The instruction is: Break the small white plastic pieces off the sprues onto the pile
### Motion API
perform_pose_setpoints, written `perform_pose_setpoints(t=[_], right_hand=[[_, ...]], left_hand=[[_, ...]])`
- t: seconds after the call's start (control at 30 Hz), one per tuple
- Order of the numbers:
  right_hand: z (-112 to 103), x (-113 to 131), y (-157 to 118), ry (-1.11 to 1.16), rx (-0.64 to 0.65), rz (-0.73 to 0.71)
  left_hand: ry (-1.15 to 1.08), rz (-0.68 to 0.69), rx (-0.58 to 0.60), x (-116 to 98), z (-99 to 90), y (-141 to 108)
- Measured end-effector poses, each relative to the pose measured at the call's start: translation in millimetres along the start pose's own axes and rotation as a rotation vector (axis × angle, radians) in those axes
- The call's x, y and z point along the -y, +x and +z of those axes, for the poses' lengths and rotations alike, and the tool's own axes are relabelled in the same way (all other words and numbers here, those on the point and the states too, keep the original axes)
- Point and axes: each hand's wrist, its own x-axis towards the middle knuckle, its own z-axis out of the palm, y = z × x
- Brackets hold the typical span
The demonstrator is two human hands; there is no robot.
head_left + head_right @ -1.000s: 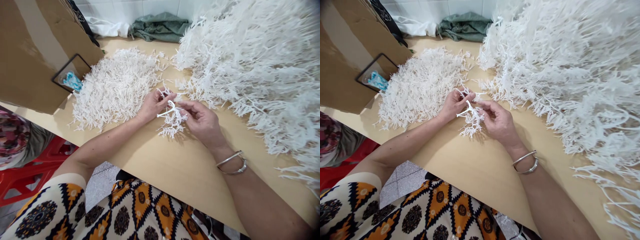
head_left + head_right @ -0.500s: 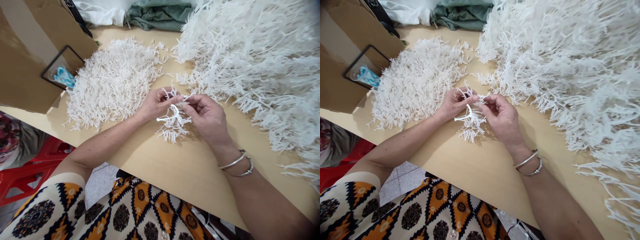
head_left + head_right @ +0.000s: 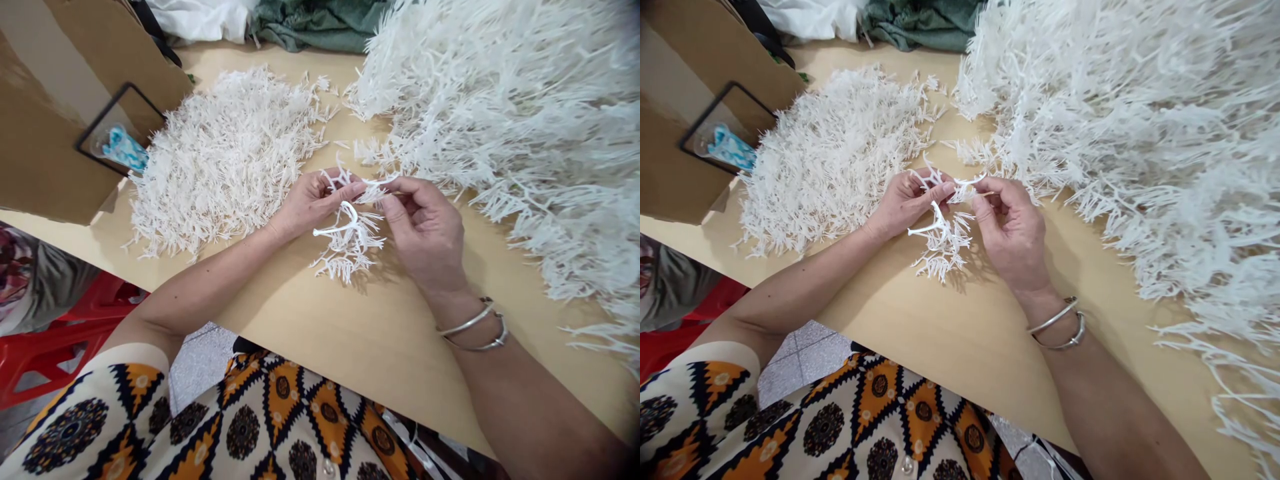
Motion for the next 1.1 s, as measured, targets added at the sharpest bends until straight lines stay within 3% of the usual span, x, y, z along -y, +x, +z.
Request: perform_pose_setpoints(t=[0.2,0.47,0.83,1.1], right_hand=[[-3.1,14.4,-3.7,-0.315,-0.068,-0.327],[-6.7,15.0,-5.6,-0.524,-0.028,-0.407],[-10.6,0.5,2.7,-0.355,0.051,-0.205],[-0.1,1.9,-1.9,-0.116,0.01,-0.057]], left_hand=[[0.001,0.009,-0.027,8.0,1.7,1.6],[-0.036,0.016,0.009,7.1,4.6,1.6],[-0.094,-0.076,-0.071,-2.5,5.2,-2.2],[-0.075,-0.008,-0.081,-0.1,3.4,-1.0]])
